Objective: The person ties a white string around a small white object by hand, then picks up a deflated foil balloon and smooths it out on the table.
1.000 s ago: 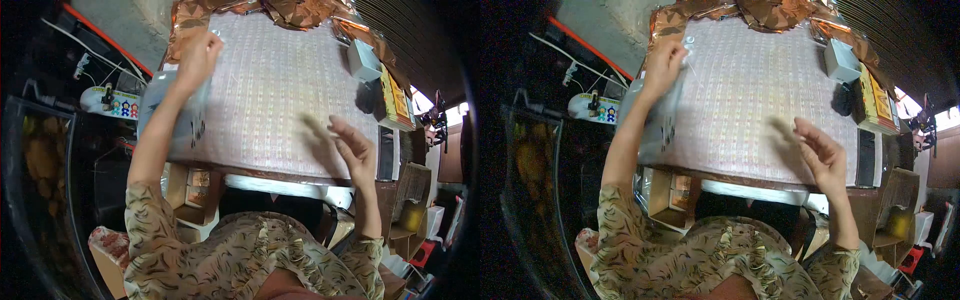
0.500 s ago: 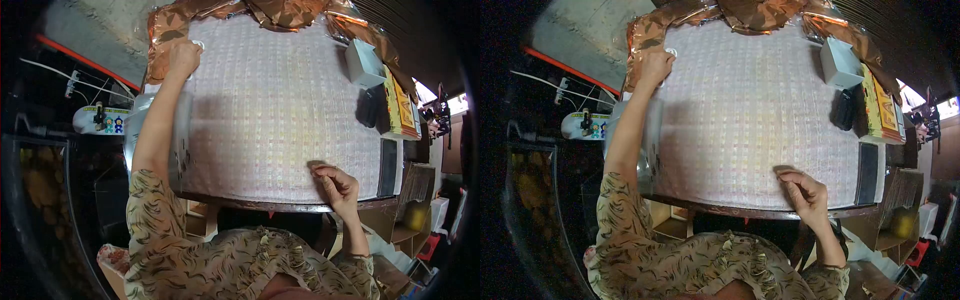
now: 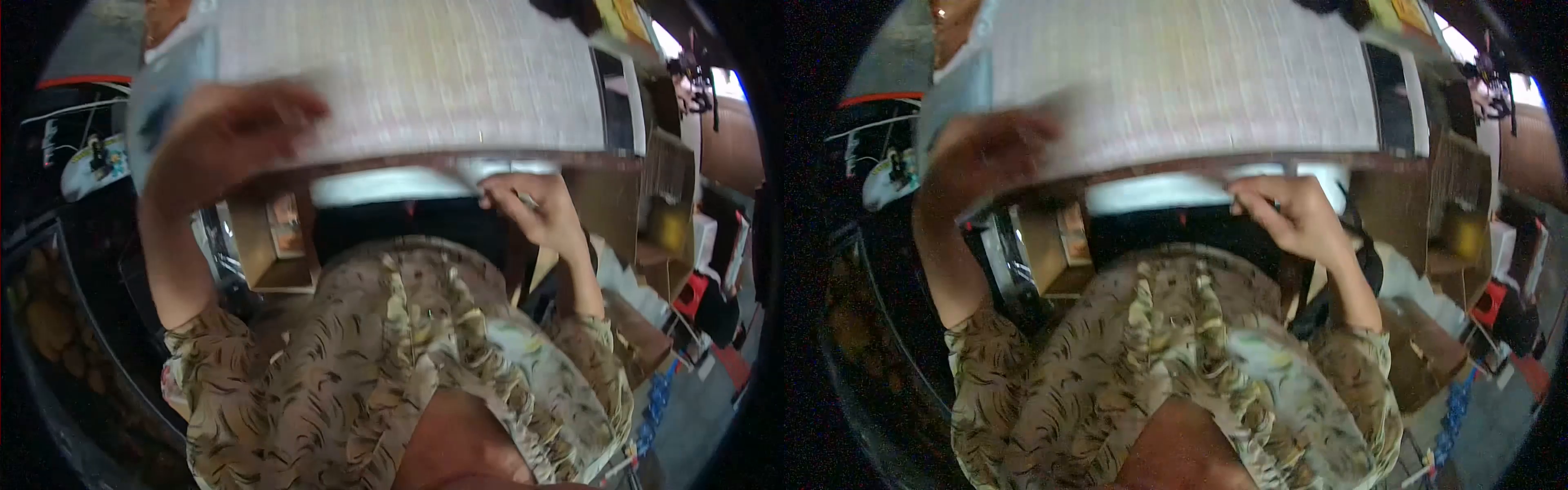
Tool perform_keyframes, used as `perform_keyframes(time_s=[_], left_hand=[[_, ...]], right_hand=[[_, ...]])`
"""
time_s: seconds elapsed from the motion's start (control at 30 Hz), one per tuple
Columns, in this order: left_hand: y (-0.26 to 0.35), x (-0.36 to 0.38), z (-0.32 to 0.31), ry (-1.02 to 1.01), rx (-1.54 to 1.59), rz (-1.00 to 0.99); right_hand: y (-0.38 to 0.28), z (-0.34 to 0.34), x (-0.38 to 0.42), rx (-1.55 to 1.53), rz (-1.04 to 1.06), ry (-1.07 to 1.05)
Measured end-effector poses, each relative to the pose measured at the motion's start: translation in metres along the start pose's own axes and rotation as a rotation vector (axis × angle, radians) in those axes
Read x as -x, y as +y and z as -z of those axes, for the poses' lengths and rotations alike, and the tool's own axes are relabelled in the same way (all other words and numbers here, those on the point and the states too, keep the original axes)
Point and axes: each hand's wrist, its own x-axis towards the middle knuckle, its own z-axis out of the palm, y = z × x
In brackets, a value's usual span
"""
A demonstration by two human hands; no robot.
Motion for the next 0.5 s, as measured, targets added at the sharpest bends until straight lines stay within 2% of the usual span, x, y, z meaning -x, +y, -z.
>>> perform_keyframes(time_s=[0.03,0.07,0.1,0.17,0.23,0.27,0.33,0.5], left_hand=[[-0.004,0.010,-0.027,-0.259,-0.152,-0.137],[-0.010,0.019,-0.064,-0.315,-0.157,-0.230],[-0.013,0.022,-0.088,-0.379,-0.155,-0.056],[-0.068,0.034,-0.141,-0.218,-0.066,0.123],[-0.138,0.032,-0.182,0.185,-0.167,-0.026],[-0.143,0.025,-0.191,0.386,-0.261,-0.113],[-0.150,0.021,-0.204,0.454,-0.202,-0.022],[-0.176,0.014,-0.220,0.473,-0.233,-0.019]], right_hand=[[0.010,-0.010,0.006,0.088,-0.001,-0.019],[0.031,-0.020,0.014,0.289,0.053,-0.007],[0.049,-0.026,0.012,0.406,0.021,0.008],[0.084,-0.049,0.017,0.519,-0.020,0.018],[0.125,-0.066,0.020,0.552,0.086,0.190],[0.128,-0.069,0.021,0.558,0.085,0.186],[0.131,-0.071,0.020,0.469,0.156,0.285],[0.131,-0.073,0.017,0.518,0.129,0.254]])
